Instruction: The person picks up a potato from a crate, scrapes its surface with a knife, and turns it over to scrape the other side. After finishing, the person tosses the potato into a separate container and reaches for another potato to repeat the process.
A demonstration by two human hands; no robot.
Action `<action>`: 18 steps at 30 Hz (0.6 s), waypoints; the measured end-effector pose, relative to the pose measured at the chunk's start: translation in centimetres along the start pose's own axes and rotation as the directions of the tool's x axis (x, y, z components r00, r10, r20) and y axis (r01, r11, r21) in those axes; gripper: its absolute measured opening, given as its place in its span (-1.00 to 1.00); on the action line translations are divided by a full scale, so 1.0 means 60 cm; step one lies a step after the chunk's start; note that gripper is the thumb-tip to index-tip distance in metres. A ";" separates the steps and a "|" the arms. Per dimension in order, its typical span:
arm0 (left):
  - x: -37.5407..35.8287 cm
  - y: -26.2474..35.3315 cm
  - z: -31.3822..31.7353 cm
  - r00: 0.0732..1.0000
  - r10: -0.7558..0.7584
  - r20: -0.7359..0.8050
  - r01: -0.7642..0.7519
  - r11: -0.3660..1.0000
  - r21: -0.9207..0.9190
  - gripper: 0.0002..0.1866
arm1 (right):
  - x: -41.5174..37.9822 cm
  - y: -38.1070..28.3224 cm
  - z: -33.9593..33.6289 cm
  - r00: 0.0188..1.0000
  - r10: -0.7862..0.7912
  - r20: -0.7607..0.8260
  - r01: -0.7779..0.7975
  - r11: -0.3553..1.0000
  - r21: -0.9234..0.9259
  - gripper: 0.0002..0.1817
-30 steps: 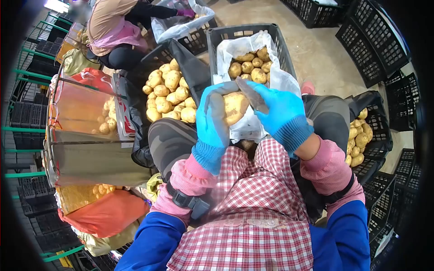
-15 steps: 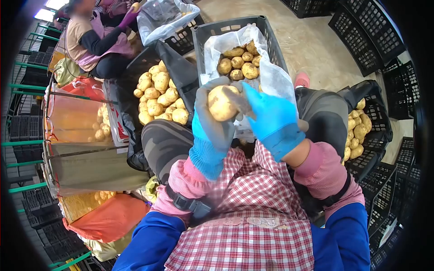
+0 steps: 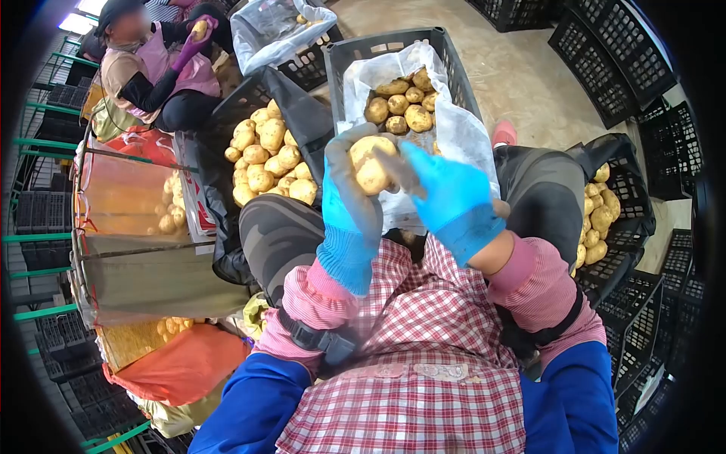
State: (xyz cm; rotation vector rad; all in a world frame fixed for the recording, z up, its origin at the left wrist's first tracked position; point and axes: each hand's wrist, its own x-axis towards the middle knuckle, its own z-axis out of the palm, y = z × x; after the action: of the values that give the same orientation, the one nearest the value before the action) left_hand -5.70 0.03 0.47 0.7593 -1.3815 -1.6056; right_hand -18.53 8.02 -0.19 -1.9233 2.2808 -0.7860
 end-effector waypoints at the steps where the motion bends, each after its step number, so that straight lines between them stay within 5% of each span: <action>1: 0.002 0.006 -0.004 0.998 -0.064 -0.006 0.064 0.997 -0.033 -0.46 | 0.008 0.002 -0.005 1.000 0.007 -0.020 -0.007 1.000 0.023 -0.47; 2: 0.002 -0.003 -0.003 0.998 -0.032 -0.054 0.040 0.988 0.148 -0.23 | 0.017 0.005 -0.009 0.999 0.016 -0.040 -0.014 0.999 0.045 -0.47; 13: 0.019 -0.039 -0.030 0.954 0.300 -0.010 -0.266 0.860 0.436 -0.11 | 0.017 -0.010 0.000 0.999 -0.033 -0.004 0.032 0.993 -0.111 -0.40; 18: 0.007 -0.032 -0.025 0.984 0.177 -0.025 -0.157 0.922 0.354 -0.11 | 0.005 -0.018 -0.005 0.995 -0.101 0.002 0.100 0.977 -0.186 -0.41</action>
State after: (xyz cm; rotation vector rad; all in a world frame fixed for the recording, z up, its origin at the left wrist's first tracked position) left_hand -4.99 -0.99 -1.66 0.8605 -1.6689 -1.2097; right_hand -17.74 7.74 0.58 -2.1317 2.3535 -0.6081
